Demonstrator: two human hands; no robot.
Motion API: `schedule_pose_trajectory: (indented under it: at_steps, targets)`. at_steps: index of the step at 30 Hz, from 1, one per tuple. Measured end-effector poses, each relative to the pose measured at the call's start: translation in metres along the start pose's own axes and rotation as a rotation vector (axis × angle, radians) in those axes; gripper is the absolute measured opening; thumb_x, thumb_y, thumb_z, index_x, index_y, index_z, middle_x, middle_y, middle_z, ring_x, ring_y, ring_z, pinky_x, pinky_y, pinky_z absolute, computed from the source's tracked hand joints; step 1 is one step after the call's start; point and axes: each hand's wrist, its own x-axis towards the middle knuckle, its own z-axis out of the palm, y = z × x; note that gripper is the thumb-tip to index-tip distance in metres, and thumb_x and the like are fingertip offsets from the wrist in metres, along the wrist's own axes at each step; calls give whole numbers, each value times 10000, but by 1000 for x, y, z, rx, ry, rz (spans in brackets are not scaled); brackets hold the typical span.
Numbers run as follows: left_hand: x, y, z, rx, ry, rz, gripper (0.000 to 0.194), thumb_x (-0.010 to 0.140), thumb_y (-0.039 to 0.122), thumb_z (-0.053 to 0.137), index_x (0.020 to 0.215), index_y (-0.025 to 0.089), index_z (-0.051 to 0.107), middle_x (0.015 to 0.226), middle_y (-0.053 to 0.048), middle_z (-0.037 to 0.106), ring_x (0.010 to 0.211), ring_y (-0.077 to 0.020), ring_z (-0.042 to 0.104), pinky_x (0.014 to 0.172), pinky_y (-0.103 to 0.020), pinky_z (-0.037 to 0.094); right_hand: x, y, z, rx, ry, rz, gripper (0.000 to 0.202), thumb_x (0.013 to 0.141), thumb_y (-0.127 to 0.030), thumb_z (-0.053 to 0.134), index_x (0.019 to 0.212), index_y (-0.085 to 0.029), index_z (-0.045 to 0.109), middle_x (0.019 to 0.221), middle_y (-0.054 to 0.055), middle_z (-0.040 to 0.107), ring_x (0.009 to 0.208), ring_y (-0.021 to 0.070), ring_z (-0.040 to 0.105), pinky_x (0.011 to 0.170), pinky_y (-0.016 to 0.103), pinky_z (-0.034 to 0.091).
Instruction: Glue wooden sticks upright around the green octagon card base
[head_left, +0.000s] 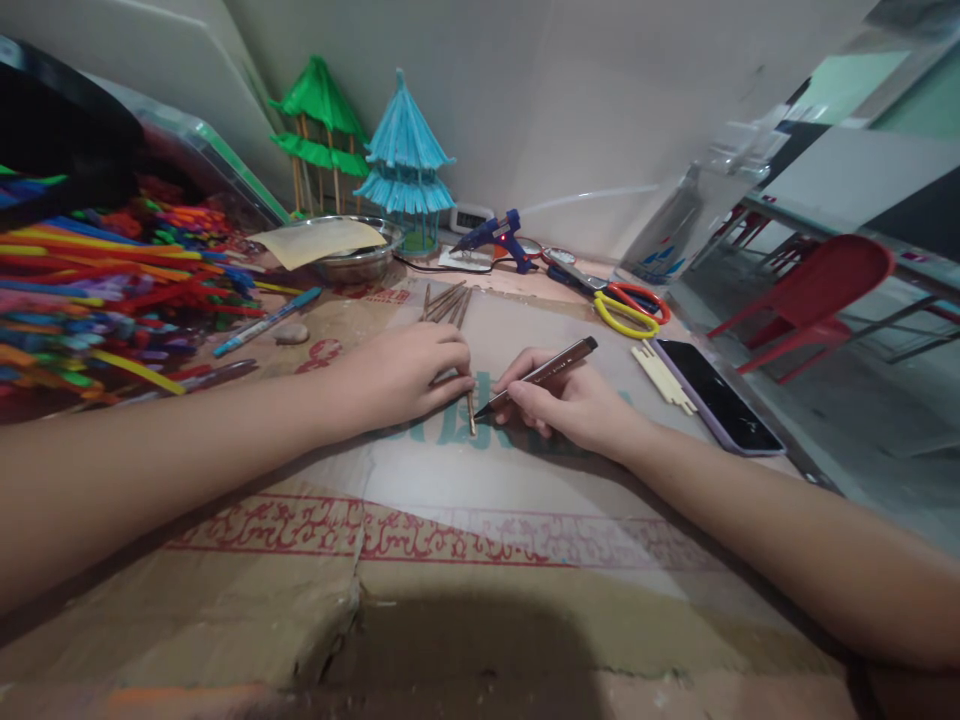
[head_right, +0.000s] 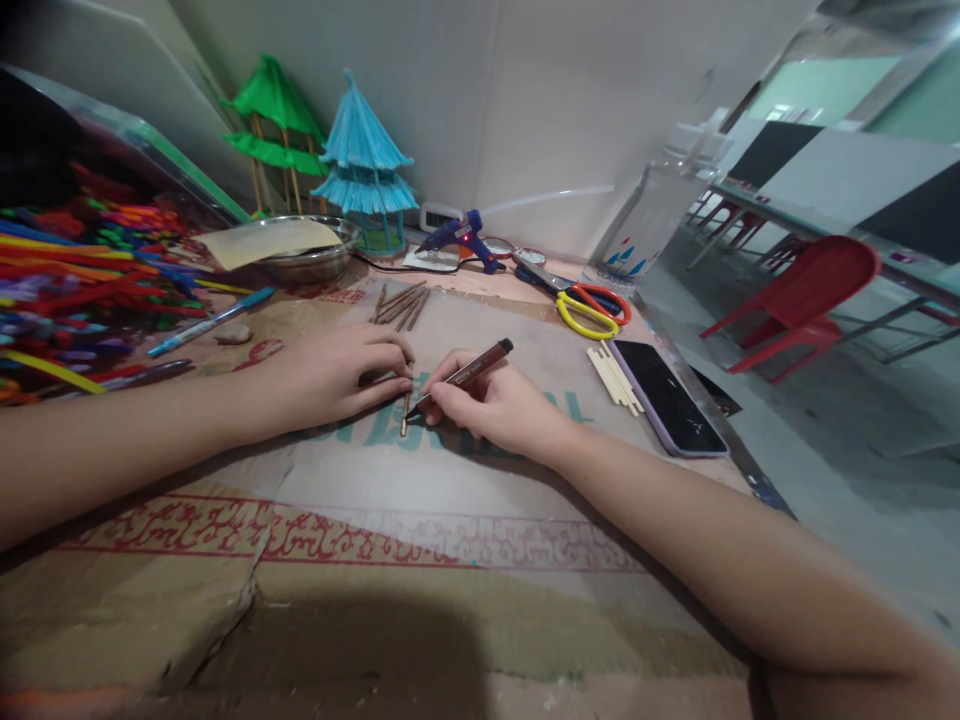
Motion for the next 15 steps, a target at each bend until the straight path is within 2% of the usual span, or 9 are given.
schedule_pose_trajectory:
  at_steps: [4,10,15]
  targets:
    - [0,0,0,-11,-5,-3,273,1005,363,495,914,166,661,1002,-94,661,936,-238,629,829,-361,473,1,-1,0,-12,-4,11,171,859,-327,680,902,-174,615,712,25,733,487,82,552,383,169,413]
    - [0,0,0,-24,1,2,273,1005,353,496,915,162,669,1012,-98,662,945,-241,631,840,-367,470,-2,-5,-1,3,-110,16,151,852,-301,696,881,-169,629,713,32,736,567,100,626,466,188,462]
    - [-1,0,0,-13,-8,-9,272,1007,362,491,935,167,668,1020,-94,663,952,-240,631,838,-361,466,0,-2,-1,17,-39,0,193,862,-347,688,909,-172,621,706,26,734,471,79,534,394,181,416]
